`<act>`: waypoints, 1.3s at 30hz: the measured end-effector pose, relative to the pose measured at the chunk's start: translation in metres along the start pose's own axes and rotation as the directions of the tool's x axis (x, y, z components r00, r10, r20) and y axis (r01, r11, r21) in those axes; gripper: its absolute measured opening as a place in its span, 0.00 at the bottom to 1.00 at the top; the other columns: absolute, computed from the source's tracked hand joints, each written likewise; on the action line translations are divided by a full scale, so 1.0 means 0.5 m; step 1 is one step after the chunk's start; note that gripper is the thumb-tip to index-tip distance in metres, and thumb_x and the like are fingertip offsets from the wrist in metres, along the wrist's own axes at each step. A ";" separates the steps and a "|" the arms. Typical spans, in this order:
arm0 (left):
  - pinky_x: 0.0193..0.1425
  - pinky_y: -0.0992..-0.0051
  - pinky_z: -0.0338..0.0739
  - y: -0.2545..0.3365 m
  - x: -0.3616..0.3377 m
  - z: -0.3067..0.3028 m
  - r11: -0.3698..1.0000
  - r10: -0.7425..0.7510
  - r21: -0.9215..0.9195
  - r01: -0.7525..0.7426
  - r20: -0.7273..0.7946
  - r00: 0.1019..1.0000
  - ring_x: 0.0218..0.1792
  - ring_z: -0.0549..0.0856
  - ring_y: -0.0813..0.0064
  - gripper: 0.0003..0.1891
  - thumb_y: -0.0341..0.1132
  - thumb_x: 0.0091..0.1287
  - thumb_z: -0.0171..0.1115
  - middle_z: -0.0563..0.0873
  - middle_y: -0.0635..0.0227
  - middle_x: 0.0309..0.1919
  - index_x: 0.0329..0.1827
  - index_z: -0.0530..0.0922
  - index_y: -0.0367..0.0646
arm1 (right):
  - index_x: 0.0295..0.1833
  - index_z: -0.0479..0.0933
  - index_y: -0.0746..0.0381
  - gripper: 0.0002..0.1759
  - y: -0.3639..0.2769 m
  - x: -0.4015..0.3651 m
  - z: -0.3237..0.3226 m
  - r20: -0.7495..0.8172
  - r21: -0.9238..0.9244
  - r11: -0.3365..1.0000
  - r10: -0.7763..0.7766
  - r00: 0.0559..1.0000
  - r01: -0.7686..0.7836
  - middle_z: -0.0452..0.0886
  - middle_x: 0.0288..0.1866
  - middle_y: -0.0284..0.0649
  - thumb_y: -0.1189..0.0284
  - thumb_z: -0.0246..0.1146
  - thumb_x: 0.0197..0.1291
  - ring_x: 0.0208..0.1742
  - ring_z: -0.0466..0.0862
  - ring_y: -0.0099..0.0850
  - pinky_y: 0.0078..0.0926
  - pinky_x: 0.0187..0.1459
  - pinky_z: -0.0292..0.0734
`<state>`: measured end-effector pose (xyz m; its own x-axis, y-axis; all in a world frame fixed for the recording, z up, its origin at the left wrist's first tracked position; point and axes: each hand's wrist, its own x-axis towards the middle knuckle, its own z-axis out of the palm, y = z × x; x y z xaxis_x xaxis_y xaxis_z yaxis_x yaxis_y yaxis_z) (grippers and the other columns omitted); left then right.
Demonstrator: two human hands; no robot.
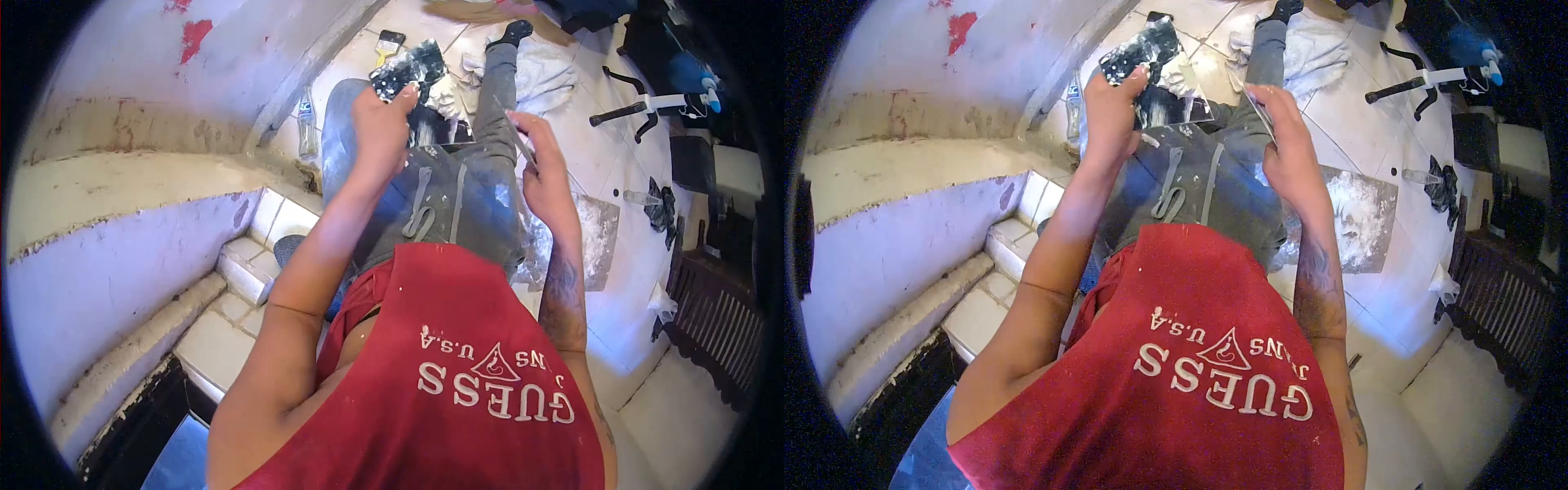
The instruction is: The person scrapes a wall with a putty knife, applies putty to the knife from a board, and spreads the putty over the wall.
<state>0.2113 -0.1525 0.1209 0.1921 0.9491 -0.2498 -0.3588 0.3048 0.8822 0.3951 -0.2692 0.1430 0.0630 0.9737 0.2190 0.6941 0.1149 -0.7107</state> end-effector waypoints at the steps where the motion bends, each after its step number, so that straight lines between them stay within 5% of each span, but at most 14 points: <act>1: 0.38 0.74 0.77 -0.024 0.009 -0.003 0.993 0.080 0.085 -0.080 0.003 0.997 0.31 0.81 0.76 0.06 0.23 0.61 0.59 0.83 0.64 0.32 0.40 0.77 0.31 | 0.59 0.68 0.61 0.40 -0.036 0.011 -0.008 0.004 0.016 1.000 -0.022 1.000 0.022 0.69 0.57 0.51 0.96 0.43 0.34 0.62 0.69 0.49 0.32 0.64 0.62; 6: 0.35 0.79 0.73 -0.029 -0.018 0.032 0.917 0.267 0.298 -0.267 0.040 0.963 0.29 0.78 0.82 0.05 0.25 0.61 0.59 0.83 0.69 0.30 0.37 0.79 0.32 | 0.59 0.69 0.62 0.35 -0.091 0.007 0.053 0.095 -0.220 0.973 -0.047 0.994 0.067 0.70 0.57 0.50 0.92 0.52 0.39 0.60 0.70 0.48 0.38 0.61 0.67; 10: 0.33 0.78 0.71 -0.051 -0.008 0.009 0.901 0.268 0.351 -0.256 0.015 0.963 0.27 0.77 0.82 0.04 0.25 0.60 0.60 0.82 0.70 0.28 0.35 0.79 0.32 | 0.59 0.70 0.63 0.34 -0.083 -0.017 0.076 0.179 -0.208 0.972 -0.074 0.981 0.111 0.71 0.56 0.49 0.89 0.55 0.39 0.58 0.72 0.49 0.39 0.60 0.68; 13: 0.30 0.77 0.72 -0.059 0.017 -0.001 0.909 0.210 0.382 -0.166 -0.075 0.975 0.26 0.78 0.80 0.04 0.24 0.59 0.60 0.82 0.69 0.27 0.36 0.79 0.33 | 0.58 0.70 0.62 0.36 -0.093 -0.011 0.024 0.420 -0.063 0.998 0.041 0.907 -0.016 0.71 0.56 0.48 0.91 0.52 0.36 0.58 0.73 0.46 0.36 0.61 0.67; 16: 0.29 0.76 0.72 -0.016 0.018 0.007 0.999 0.042 0.033 -0.041 -0.014 0.999 0.24 0.79 0.79 0.02 0.23 0.58 0.59 0.83 0.66 0.26 0.32 0.79 0.32 | 0.58 0.70 0.62 0.39 -0.043 0.008 -0.037 0.353 0.270 0.960 -0.173 0.919 0.077 0.72 0.54 0.46 0.92 0.47 0.31 0.57 0.74 0.44 0.33 0.63 0.64; 17: 0.30 0.77 0.74 0.007 0.002 0.016 0.997 -0.073 -0.039 0.073 -0.006 0.997 0.25 0.80 0.78 0.03 0.22 0.58 0.59 0.83 0.66 0.28 0.34 0.79 0.34 | 0.58 0.70 0.62 0.41 -0.023 -0.001 -0.042 0.173 0.471 0.880 -0.156 0.972 0.058 0.71 0.55 0.46 0.93 0.43 0.29 0.60 0.72 0.43 0.32 0.64 0.62; 20: 0.30 0.75 0.76 0.026 -0.023 0.025 0.963 -0.250 -0.091 0.255 0.064 0.966 0.27 0.81 0.76 0.04 0.22 0.59 0.58 0.83 0.65 0.30 0.36 0.78 0.33 | 0.58 0.70 0.61 0.41 -0.048 0.023 -0.025 -0.100 0.182 0.976 -0.099 0.990 0.116 0.69 0.57 0.47 0.94 0.42 0.30 0.63 0.69 0.43 0.33 0.65 0.62; 21: 0.24 0.72 0.77 -0.021 -0.005 0.017 0.978 -0.137 -0.140 0.155 0.131 0.982 0.25 0.83 0.72 0.06 0.26 0.61 0.59 0.83 0.62 0.29 0.38 0.78 0.32 | 0.59 0.69 0.61 0.40 -0.047 0.025 0.001 -0.071 0.124 0.984 -0.122 0.990 0.130 0.67 0.59 0.49 0.95 0.44 0.33 0.65 0.67 0.45 0.34 0.64 0.63; 24: 0.29 0.72 0.79 0.005 -0.019 0.017 0.980 -0.192 -0.038 0.196 0.098 0.977 0.27 0.84 0.71 0.07 0.26 0.62 0.58 0.83 0.61 0.31 0.40 0.77 0.31 | 0.60 0.68 0.59 0.40 -0.032 0.008 0.065 -0.078 -0.039 0.998 -0.048 0.996 0.045 0.66 0.59 0.49 0.96 0.47 0.35 0.64 0.67 0.49 0.35 0.63 0.65; 28: 0.34 0.72 0.79 0.004 -0.015 -0.006 0.952 -0.193 -0.235 0.197 0.041 0.980 0.32 0.84 0.71 0.08 0.21 0.59 0.56 0.83 0.62 0.32 0.41 0.78 0.31 | 0.60 0.67 0.58 0.41 0.063 -0.020 0.068 0.192 -0.166 0.984 0.090 0.977 -0.058 0.64 0.62 0.49 0.97 0.48 0.35 0.63 0.68 0.50 0.35 0.62 0.66; 32: 0.35 0.73 0.79 0.013 0.009 -0.013 0.994 -0.051 0.092 0.050 0.007 0.999 0.30 0.83 0.74 0.09 0.24 0.60 0.59 0.83 0.62 0.33 0.43 0.76 0.30 | 0.59 0.69 0.59 0.41 0.006 -0.006 0.021 0.006 -0.043 0.998 -0.037 0.999 0.037 0.68 0.60 0.49 0.96 0.46 0.33 0.63 0.69 0.48 0.34 0.62 0.66; 33: 0.35 0.75 0.77 -0.004 0.015 -0.007 0.978 0.110 0.180 -0.109 0.000 0.994 0.28 0.81 0.78 0.08 0.25 0.59 0.60 0.83 0.64 0.30 0.40 0.78 0.30 | 0.59 0.68 0.60 0.40 -0.048 0.004 0.010 -0.008 -0.010 1.000 0.011 1.000 -0.011 0.69 0.57 0.50 0.96 0.47 0.32 0.62 0.69 0.48 0.35 0.62 0.66; 36: 0.33 0.77 0.74 0.011 -0.014 0.023 0.874 0.231 0.419 -0.246 0.087 0.969 0.27 0.79 0.81 0.07 0.26 0.59 0.61 0.83 0.67 0.27 0.36 0.79 0.30 | 0.59 0.69 0.61 0.39 -0.086 0.023 0.029 0.038 -0.084 0.994 -0.069 0.997 0.072 0.70 0.56 0.49 0.95 0.49 0.34 0.60 0.71 0.48 0.36 0.61 0.67; 39: 0.33 0.73 0.74 -0.016 -0.003 0.027 0.869 0.279 0.403 -0.286 0.077 0.957 0.27 0.80 0.77 0.06 0.26 0.58 0.60 0.85 0.64 0.25 0.35 0.80 0.31 | 0.59 0.69 0.61 0.38 -0.076 0.008 0.076 0.045 -0.215 0.969 -0.116 0.992 0.123 0.70 0.56 0.49 0.93 0.52 0.35 0.59 0.72 0.47 0.37 0.60 0.69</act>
<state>0.2260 -0.1575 0.1197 0.1543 0.9873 0.0381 0.0011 -0.0387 0.9993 0.3418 -0.2625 0.1456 -0.0505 0.9617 0.2694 0.8347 0.1888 -0.5174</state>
